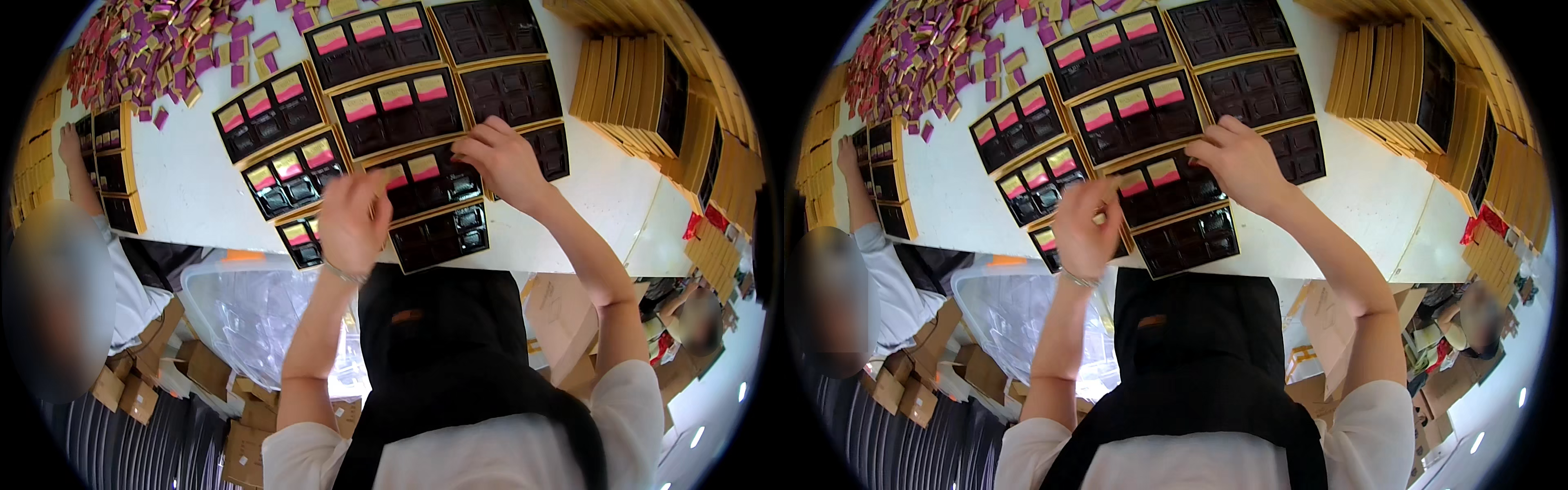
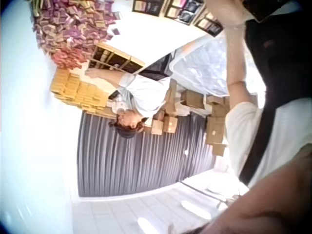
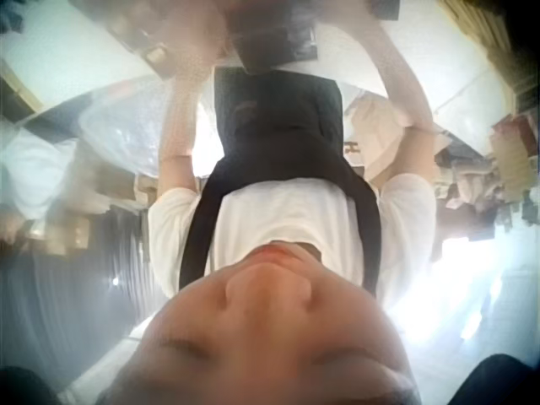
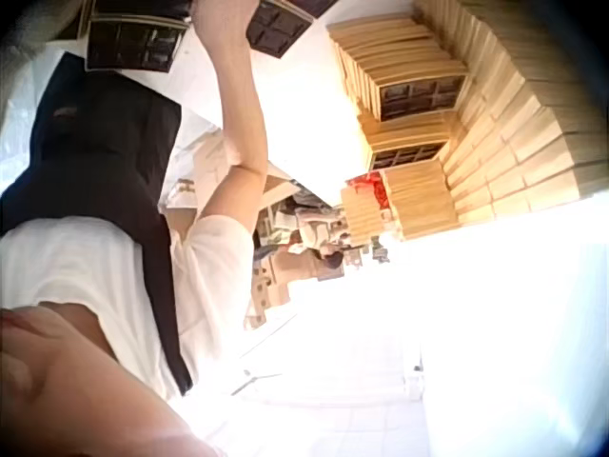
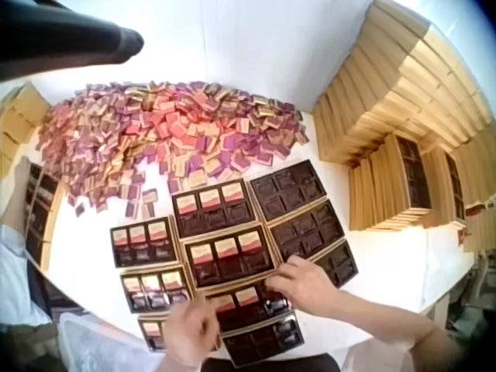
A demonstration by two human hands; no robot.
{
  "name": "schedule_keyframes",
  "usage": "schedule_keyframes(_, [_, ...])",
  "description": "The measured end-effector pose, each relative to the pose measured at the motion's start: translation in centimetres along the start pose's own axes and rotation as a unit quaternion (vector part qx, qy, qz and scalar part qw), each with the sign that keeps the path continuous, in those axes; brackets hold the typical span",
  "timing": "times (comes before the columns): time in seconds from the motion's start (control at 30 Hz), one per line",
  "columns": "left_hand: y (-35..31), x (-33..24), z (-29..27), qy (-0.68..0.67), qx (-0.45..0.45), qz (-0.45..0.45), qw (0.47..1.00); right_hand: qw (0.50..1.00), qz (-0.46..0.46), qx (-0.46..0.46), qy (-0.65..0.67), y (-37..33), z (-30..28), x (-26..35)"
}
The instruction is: The person places small, colorful rectangular items into the compartments of black trays with gold borders. They work systematically, filling multiple trays and then stacking them on the table. The person also handles clear plastic packaging and stacks of empty trays.
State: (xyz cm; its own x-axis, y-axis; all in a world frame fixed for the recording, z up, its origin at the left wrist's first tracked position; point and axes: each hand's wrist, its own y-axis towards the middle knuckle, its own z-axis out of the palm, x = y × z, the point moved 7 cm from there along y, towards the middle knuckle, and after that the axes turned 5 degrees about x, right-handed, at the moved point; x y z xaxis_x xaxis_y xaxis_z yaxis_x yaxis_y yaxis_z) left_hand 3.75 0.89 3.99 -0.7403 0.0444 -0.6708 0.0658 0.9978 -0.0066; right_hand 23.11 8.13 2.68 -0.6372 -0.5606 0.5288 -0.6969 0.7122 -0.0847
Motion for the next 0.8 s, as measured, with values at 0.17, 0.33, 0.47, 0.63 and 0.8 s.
schedule_keyframes(0.17, [-8.7, -3.5, 6.2, 0.064, 0.021, -0.071, 0.995, 0.999, -0.032, 0.004, 0.000, -0.7, 3.1, -0.5])
schedule_keyframes(0.33, [-11.3, -3.0, 9.7, 0.116, 0.001, -0.195, 0.974, 0.995, -0.007, -0.088, 0.043, -4.1, 2.7, -0.2])
schedule_keyframes(0.47, [-11.9, -3.4, 10.3, 0.124, -0.040, -0.272, 0.953, 0.998, -0.024, -0.046, -0.019, -6.1, 3.6, 0.7])
schedule_keyframes(0.63, [-13.3, -4.5, 10.3, 0.073, -0.057, -0.257, 0.962, 0.994, -0.023, 0.018, -0.108, -6.8, 4.9, 0.9])
schedule_keyframes(0.8, [-13.8, -5.1, 10.2, 0.162, 0.119, -0.044, 0.979, 0.996, -0.036, 0.020, -0.076, -6.4, 5.3, 2.2])
